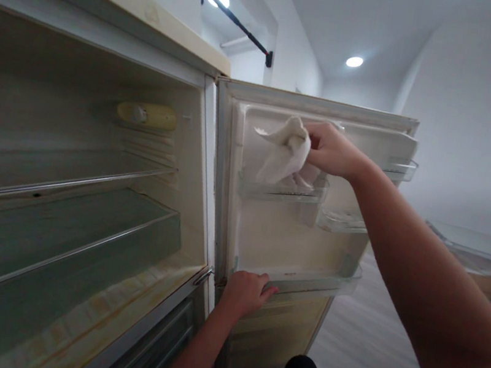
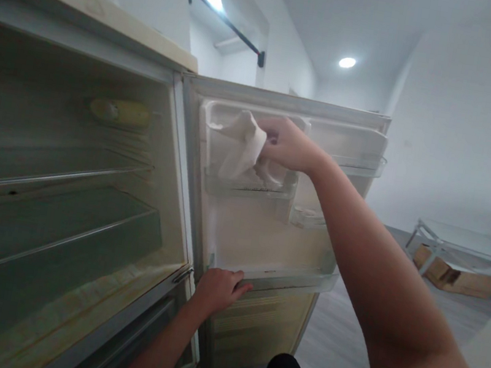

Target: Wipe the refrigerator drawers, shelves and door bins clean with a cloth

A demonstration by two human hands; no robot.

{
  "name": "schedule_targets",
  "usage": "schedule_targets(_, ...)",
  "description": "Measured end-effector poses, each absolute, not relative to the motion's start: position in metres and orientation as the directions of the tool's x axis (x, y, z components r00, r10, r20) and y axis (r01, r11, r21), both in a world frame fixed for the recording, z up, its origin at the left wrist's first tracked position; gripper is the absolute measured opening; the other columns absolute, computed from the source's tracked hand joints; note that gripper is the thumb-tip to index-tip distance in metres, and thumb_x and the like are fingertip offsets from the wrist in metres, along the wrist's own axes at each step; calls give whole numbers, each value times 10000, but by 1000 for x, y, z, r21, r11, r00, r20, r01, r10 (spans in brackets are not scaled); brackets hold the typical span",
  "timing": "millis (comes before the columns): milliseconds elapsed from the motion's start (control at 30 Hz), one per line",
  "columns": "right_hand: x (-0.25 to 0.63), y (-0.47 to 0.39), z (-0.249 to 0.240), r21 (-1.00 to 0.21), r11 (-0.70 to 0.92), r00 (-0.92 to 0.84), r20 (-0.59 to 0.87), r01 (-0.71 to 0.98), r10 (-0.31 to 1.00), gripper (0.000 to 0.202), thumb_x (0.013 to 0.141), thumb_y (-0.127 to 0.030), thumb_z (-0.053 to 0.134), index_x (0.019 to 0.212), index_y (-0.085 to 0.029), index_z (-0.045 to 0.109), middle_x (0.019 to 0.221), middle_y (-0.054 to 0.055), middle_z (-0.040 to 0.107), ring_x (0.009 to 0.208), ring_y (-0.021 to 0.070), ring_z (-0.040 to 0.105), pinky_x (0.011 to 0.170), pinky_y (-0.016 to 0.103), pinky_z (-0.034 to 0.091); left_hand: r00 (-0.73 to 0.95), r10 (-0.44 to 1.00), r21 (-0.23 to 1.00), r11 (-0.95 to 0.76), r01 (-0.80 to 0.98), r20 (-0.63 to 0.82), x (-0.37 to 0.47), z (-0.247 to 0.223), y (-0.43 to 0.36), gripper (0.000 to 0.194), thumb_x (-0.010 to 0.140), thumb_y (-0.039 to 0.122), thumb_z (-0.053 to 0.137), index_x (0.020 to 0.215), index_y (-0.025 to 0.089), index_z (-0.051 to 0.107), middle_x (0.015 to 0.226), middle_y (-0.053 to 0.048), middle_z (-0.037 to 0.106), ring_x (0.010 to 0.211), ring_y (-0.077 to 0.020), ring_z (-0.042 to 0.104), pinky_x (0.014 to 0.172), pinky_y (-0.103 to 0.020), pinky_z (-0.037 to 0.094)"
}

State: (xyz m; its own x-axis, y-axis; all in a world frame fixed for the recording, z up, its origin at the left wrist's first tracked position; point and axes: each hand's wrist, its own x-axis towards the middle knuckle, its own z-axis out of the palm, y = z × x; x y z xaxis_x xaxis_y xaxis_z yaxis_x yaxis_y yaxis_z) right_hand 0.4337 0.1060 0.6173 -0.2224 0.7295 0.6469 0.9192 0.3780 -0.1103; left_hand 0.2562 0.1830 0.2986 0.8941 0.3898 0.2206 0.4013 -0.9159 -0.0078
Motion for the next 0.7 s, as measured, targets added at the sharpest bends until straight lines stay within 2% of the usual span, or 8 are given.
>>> schedule_targets(67, 423, 97, 614, -158, 506, -300, 643, 848, 704, 233, 854, -312, 624, 989, -123, 648, 903, 36, 687, 825, 150, 607, 757, 269, 493, 892, 389, -3, -917, 400, 231, 258, 297, 184, 546, 998, 615, 353, 973, 209, 716, 880, -125, 792, 850, -335, 763, 722, -417, 554)
schedule_targets(133, 402, 97, 600, -100, 491, -362, 554, 865, 750, 251, 859, -318, 619, 1032, -137, 631, 924, 42, 691, 823, 159, 611, 765, 285, 497, 892, 386, 1, -918, 397, 235, 258, 297, 184, 551, 999, 617, 347, 978, 209, 716, 881, -128, 791, 852, -333, 762, 725, -416, 551)
schedule_targets(200, 377, 107, 575, 73, 359, -349, 473, 930, 809, 286, 873, -326, 624, 1098, -151, 612, 991, 69, 699, 863, 191, 620, 808, 324, 495, 893, 386, 1, -918, 396, 230, 259, 298, 184, 554, 1004, 610, 336, 985, 208, 716, 881, -134, 789, 850, -330, 761, 726, -412, 548)
schedule_targets(267, 353, 122, 549, 258, 137, -263, 554, 956, 790, 345, 900, -307, 592, 1199, -136, 569, 1115, 129, 678, 948, 248, 619, 863, 387, 478, 894, 388, -5, -917, 399, 223, 258, 298, 184, 545, 1006, 600, 336, 988, 210, 717, 882, -135, 788, 850, -327, 761, 730, -408, 545)
schedule_targets(367, 336, 138, 522, 382, -72, -220, 665, 921, 714, 336, 943, -276, 529, 1248, -136, 532, 1200, 165, 633, 1031, 291, 595, 888, 417, 451, 898, 390, -7, -916, 400, 205, 257, 298, 185, 536, 1006, 598, 339, 1003, 214, 714, 884, -135, 788, 864, -324, 760, 740, -401, 539)
schedule_targets(567, 369, 124, 515, 519, -62, -353, 659, 853, 664, 361, 995, -342, 530, 1307, -161, 513, 1138, 124, 626, 1011, 265, 555, 904, 411, 409, 912, 367, -22, -926, 377, 183, 252, 299, 186, 541, 1008, 604, 318, 1027, 223, 702, 909, -131, 790, 880, -321, 757, 746, -398, 528)
schedule_targets(700, 412, 102, 510, 567, -47, -416, 655, 822, 631, 386, 1012, -382, 507, 1327, -161, 540, 1090, 112, 629, 993, 261, 532, 946, 434, 380, 912, 370, -23, -925, 380, 179, 251, 300, 185, 548, 1008, 613, 311, 1016, 226, 699, 899, -120, 790, 879, -314, 759, 742, -390, 525)
